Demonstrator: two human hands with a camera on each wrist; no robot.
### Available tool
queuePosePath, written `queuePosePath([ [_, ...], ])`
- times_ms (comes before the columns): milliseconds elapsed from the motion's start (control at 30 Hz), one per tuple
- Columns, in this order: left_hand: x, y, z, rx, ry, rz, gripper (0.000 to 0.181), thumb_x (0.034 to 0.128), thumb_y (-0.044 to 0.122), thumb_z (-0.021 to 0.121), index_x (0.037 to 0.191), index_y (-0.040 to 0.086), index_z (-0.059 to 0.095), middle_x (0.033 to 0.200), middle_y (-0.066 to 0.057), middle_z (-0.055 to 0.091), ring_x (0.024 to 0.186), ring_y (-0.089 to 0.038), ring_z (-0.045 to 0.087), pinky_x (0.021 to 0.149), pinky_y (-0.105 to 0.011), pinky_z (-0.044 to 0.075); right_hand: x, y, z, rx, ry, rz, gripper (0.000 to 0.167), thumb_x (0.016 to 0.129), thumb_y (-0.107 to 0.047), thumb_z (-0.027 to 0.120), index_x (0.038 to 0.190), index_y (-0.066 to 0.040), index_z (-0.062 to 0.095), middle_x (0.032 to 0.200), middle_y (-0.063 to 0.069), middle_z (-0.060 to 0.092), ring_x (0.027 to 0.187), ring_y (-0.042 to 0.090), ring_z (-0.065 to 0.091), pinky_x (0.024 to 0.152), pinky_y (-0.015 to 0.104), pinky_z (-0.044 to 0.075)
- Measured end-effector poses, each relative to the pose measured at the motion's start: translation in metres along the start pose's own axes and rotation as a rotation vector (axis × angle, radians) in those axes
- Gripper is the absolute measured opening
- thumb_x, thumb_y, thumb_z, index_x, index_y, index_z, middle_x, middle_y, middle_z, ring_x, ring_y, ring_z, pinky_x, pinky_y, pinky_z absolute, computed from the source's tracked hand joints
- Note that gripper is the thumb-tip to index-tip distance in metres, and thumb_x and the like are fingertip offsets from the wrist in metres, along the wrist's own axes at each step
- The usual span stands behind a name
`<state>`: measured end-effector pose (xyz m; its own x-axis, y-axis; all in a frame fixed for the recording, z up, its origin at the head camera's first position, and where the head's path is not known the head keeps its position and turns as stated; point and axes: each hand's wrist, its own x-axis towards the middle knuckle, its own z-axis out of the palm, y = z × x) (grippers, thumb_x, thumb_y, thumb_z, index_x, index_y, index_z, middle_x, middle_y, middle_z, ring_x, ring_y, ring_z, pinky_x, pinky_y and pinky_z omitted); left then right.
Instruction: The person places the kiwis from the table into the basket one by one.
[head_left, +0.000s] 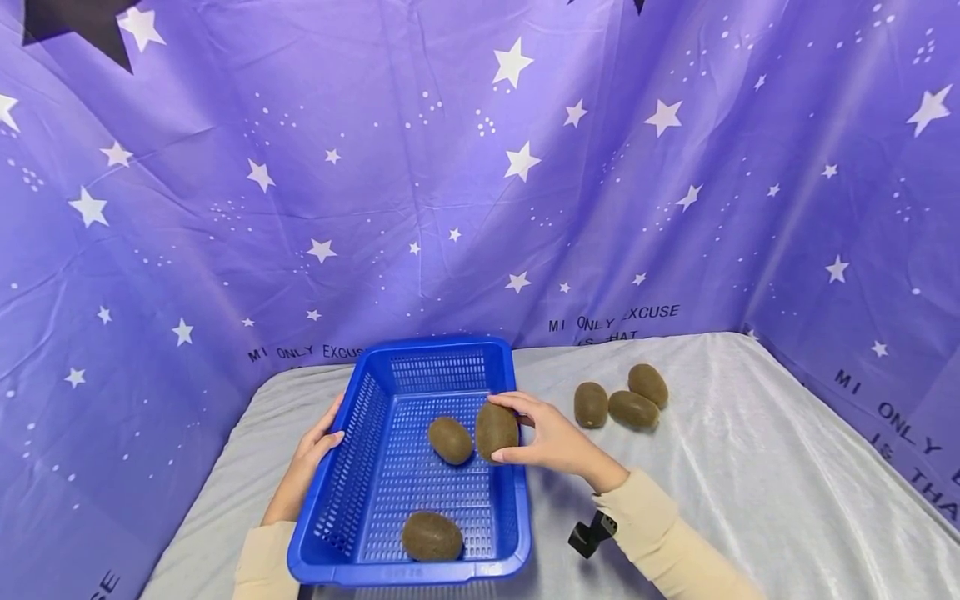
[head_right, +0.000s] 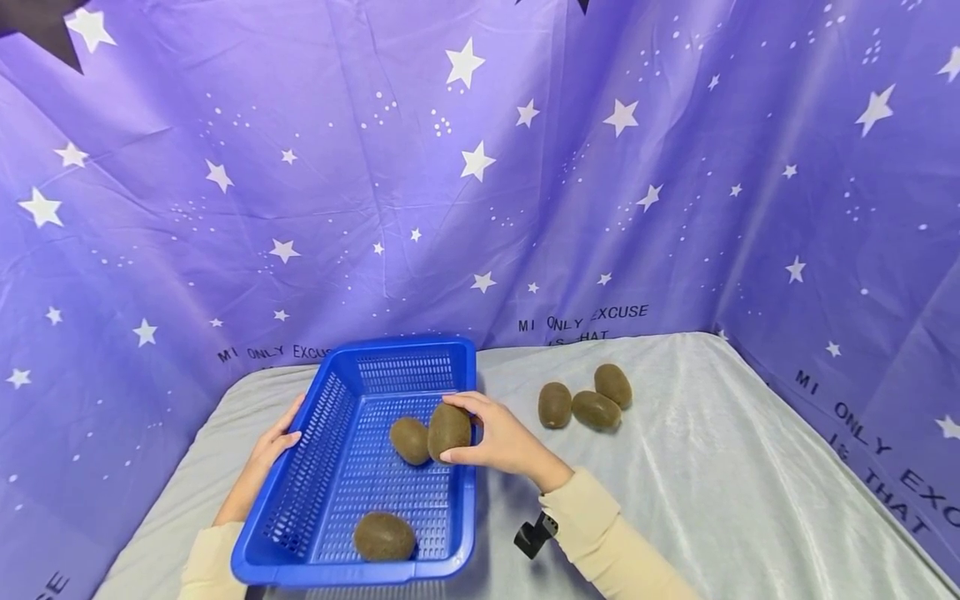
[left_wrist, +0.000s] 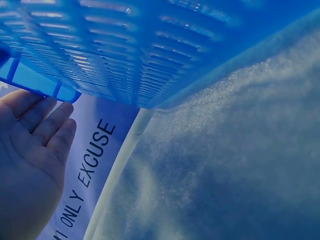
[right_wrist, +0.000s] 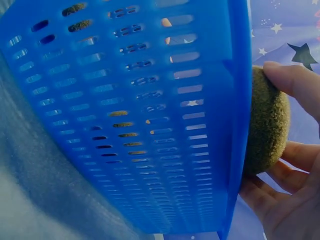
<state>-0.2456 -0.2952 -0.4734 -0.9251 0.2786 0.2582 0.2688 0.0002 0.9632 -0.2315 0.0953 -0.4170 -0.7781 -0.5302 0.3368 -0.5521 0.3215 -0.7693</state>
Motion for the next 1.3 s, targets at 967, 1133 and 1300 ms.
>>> queuePosePath([
  [967, -0.003, 0.004, 0.001, -0.016, -0.029, -0.023, 0.058, 0.0993, 0.007, 0.035, 0.151, 0.003, 0.009, 0.155, -0.022, 0.005, 0.123, 0.000, 0.041, 0.092, -0.019, 0.043, -0.022, 0.014, -0.015, 0.068, 0.058, -0.018, 0.058, 0.079, -0.015, 0.076, 0.130, 0.001, 0.053, 0.133, 0.015, 0.052, 0.120, 0.031, 0.051, 0.100, 0.036, 0.041],
  [1133, -0.004, 0.008, 0.001, -0.040, -0.049, -0.038, 0.058, 0.1000, 0.008, 0.034, 0.152, 0.006, 0.008, 0.156, -0.021, 0.004, 0.125, -0.001, 0.040, 0.094, -0.021, 0.043, -0.030, 0.029, -0.025, 0.041, 0.113, -0.040, 0.054, 0.078, -0.008, 0.076, 0.127, 0.003, 0.054, 0.128, 0.019, 0.055, 0.116, 0.035, 0.052, 0.098, 0.034, 0.042],
  [1300, -0.003, 0.005, 0.001, -0.040, -0.037, -0.021, 0.058, 0.0992, 0.006, 0.035, 0.151, 0.004, 0.010, 0.155, -0.021, 0.005, 0.126, 0.001, 0.039, 0.095, -0.018, 0.040, -0.038, 0.044, -0.037, -0.015, 0.159, -0.011, 0.053, 0.078, -0.009, 0.076, 0.125, 0.003, 0.056, 0.125, 0.018, 0.058, 0.114, 0.034, 0.054, 0.097, 0.035, 0.043],
])
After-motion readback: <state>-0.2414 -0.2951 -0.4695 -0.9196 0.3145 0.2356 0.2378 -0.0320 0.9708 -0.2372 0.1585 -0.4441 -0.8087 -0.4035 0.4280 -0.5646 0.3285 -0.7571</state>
